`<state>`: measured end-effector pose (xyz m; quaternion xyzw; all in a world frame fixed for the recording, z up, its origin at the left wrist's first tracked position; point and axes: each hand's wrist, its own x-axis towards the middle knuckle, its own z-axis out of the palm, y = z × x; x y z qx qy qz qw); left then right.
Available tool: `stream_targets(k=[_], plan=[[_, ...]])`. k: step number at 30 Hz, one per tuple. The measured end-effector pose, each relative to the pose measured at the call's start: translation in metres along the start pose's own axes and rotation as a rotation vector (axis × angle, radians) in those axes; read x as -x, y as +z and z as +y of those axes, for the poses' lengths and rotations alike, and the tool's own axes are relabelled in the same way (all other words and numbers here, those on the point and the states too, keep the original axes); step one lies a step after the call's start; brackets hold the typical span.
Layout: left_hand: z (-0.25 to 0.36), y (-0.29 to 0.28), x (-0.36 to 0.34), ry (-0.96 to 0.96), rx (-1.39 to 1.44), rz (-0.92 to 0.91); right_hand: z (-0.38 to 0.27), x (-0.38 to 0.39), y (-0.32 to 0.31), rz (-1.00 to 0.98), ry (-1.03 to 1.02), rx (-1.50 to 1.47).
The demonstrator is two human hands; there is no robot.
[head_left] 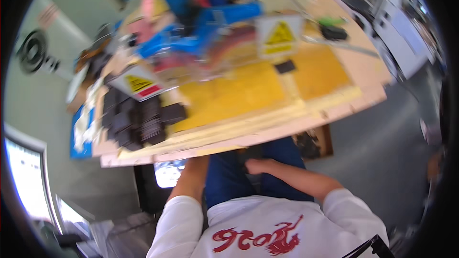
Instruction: Placing leather pieces into a machine for stamping or heat-pressing and organizing them into a box.
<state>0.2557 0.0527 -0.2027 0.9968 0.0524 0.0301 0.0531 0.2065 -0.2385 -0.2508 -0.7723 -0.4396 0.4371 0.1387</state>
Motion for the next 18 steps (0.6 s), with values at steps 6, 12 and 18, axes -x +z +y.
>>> stream_targets(k=[6, 12, 18], plan=[[-0.069, 0.021, -0.008, 0.234, 0.004, -0.135, -0.017, -0.027, -0.010, 0.077, -0.101, -0.026], [-0.021, 0.042, -0.045, 0.198, -0.160, -0.040, -0.013, -0.019, -0.023, 0.110, -0.048, 0.018], [-0.002, 0.033, -0.053, 0.022, -0.138, -0.166, -0.017, -0.019, -0.030, 0.094, -0.092, 0.025]])
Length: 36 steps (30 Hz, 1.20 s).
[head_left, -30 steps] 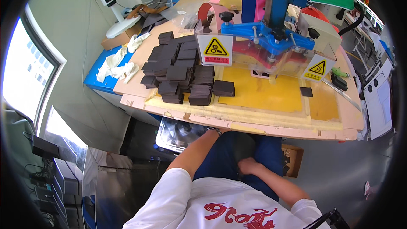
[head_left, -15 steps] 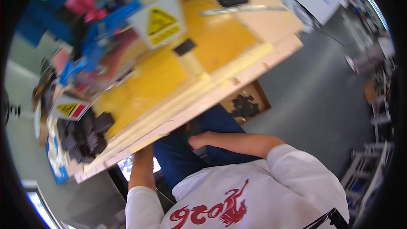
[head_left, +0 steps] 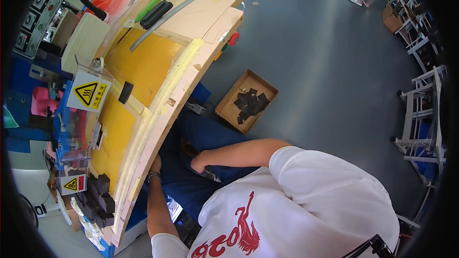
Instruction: Placing leather pieces into a machine for stamping or heat-pressing and organizing them into a box.
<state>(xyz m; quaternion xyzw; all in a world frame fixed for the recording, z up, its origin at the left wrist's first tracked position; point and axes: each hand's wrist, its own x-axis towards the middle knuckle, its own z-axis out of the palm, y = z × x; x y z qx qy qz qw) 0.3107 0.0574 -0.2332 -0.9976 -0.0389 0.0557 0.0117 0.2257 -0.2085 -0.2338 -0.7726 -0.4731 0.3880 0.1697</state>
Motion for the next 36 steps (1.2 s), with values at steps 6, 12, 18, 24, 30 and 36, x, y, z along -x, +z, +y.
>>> stream_targets(k=[6, 12, 18, 24, 30, 36], plan=[[0.004, -0.026, 0.013, -0.023, -0.072, -0.029, 0.013, -0.022, 0.011, 0.127, -0.021, -0.040], [0.031, -0.053, 0.047, 0.059, -0.122, 0.123, 0.024, -0.029, 0.024, 0.138, -0.040, 0.031], [0.022, -0.046, 0.056, 0.011, 0.027, 0.197, 0.021, -0.026, 0.019, 0.140, -0.048, 0.065], [0.006, -0.024, 0.056, 0.011, -0.019, 0.289, -0.002, 0.004, 0.001, 0.064, 0.023, -0.008], [0.020, -0.029, 0.073, 0.046, -0.047, 0.333, -0.005, 0.008, 0.000, 0.009, 0.060, -0.032], [0.055, -0.076, 0.084, 0.125, 0.035, 0.097, 0.003, -0.003, 0.008, -0.035, -0.007, -0.135]])
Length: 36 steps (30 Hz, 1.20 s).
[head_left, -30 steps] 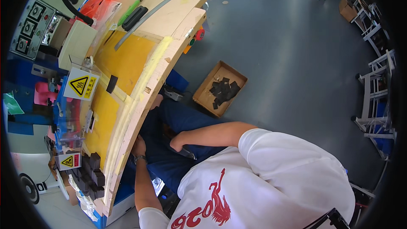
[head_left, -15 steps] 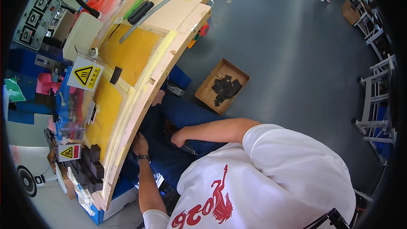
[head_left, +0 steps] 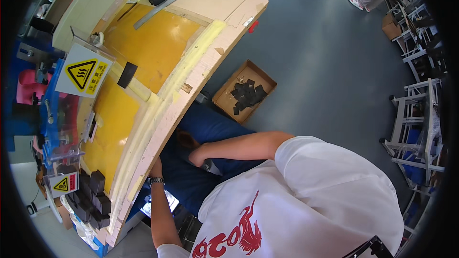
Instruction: Placing leather pieces into a machine for stamping or heat-pressing and organizing them into a box.
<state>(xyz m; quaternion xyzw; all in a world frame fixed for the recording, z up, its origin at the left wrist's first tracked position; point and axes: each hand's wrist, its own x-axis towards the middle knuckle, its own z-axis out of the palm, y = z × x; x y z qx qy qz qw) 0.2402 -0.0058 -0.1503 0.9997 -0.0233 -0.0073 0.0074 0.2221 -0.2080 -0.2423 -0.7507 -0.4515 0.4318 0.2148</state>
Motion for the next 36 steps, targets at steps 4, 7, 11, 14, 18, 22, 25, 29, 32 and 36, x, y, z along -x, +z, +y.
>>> stream_targets(k=[4, 7, 11, 14, 18, 22, 25, 29, 32, 36], plan=[[-0.052, 0.018, 0.017, 0.052, 0.070, -0.048, -0.009, 0.000, -0.009, -0.002, 0.079, -0.085], [-0.082, 0.035, 0.015, 0.104, 0.128, -0.071, -0.010, 0.003, -0.013, 0.019, 0.135, -0.108], [-0.111, 0.057, 0.031, 0.173, 0.207, -0.087, -0.008, 0.004, -0.014, 0.030, 0.140, -0.145], [-0.113, 0.076, 0.034, 0.230, 0.258, -0.088, -0.003, 0.001, -0.010, 0.046, 0.143, -0.134], [-0.146, 0.094, 0.034, 0.276, 0.304, -0.075, 0.000, -0.014, 0.000, 0.062, 0.111, -0.099], [-0.158, 0.113, 0.015, 0.367, 0.348, -0.073, 0.016, -0.030, 0.014, 0.110, 0.104, -0.088], [-0.130, 0.101, -0.043, 0.489, 0.357, -0.033, 0.070, -0.081, 0.055, 0.239, 0.128, -0.088], [-0.129, 0.122, -0.039, 0.433, 0.343, -0.016, 0.021, -0.038, 0.010, 0.088, 0.034, -0.035], [-0.109, 0.131, -0.016, 0.244, 0.240, 0.097, 0.001, -0.004, -0.007, 0.061, 0.116, -0.054], [-0.058, 0.122, -0.020, 0.030, 0.175, 0.255, -0.003, 0.014, -0.017, 0.159, 0.116, -0.154]])
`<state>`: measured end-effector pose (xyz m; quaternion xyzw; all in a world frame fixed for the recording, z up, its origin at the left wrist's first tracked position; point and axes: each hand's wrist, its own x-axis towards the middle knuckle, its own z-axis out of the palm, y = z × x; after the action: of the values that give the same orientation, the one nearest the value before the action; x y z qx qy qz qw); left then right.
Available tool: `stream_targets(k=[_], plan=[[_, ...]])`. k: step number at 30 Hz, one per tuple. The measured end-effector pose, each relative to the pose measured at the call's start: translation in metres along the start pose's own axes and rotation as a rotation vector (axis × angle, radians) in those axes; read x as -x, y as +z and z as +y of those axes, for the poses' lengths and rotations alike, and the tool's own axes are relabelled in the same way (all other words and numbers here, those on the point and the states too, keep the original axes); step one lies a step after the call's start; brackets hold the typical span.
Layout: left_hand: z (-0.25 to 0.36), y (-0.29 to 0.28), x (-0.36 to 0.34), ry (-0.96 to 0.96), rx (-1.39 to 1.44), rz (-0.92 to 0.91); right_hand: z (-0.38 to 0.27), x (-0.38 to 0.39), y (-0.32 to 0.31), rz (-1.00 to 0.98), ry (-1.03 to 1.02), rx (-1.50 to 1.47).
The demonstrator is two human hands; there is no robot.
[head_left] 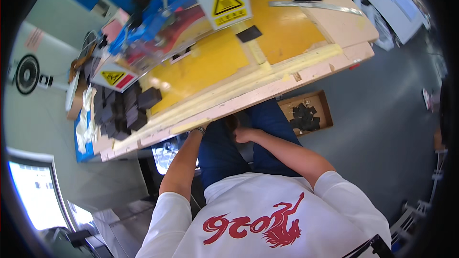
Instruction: Placing leather pieces into a machine for stamping or heat-pressing and organizing them into a box.
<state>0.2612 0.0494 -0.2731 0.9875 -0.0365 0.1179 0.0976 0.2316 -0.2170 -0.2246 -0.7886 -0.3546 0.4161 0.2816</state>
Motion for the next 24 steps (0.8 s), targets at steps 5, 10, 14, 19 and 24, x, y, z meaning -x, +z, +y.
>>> stream_targets(k=[5, 10, 14, 19, 24], plan=[[0.137, -0.099, 0.016, -0.238, -0.246, -0.204, 0.025, 0.008, 0.008, -0.038, 0.072, 0.024], [0.207, -0.134, 0.077, 0.084, -0.450, -0.309, 0.027, 0.015, 0.013, -0.023, 0.044, 0.327], [0.207, -0.131, 0.106, 0.077, -0.496, -0.457, -0.051, 0.061, -0.001, -0.139, -0.066, 0.501], [0.204, -0.186, 0.067, 0.162, 0.065, 0.229, -0.008, 0.052, 0.020, 0.016, 0.027, 0.384], [0.173, -0.191, 0.071, 0.091, 0.021, 0.308, -0.018, 0.049, 0.013, -0.048, 0.024, 0.511]])
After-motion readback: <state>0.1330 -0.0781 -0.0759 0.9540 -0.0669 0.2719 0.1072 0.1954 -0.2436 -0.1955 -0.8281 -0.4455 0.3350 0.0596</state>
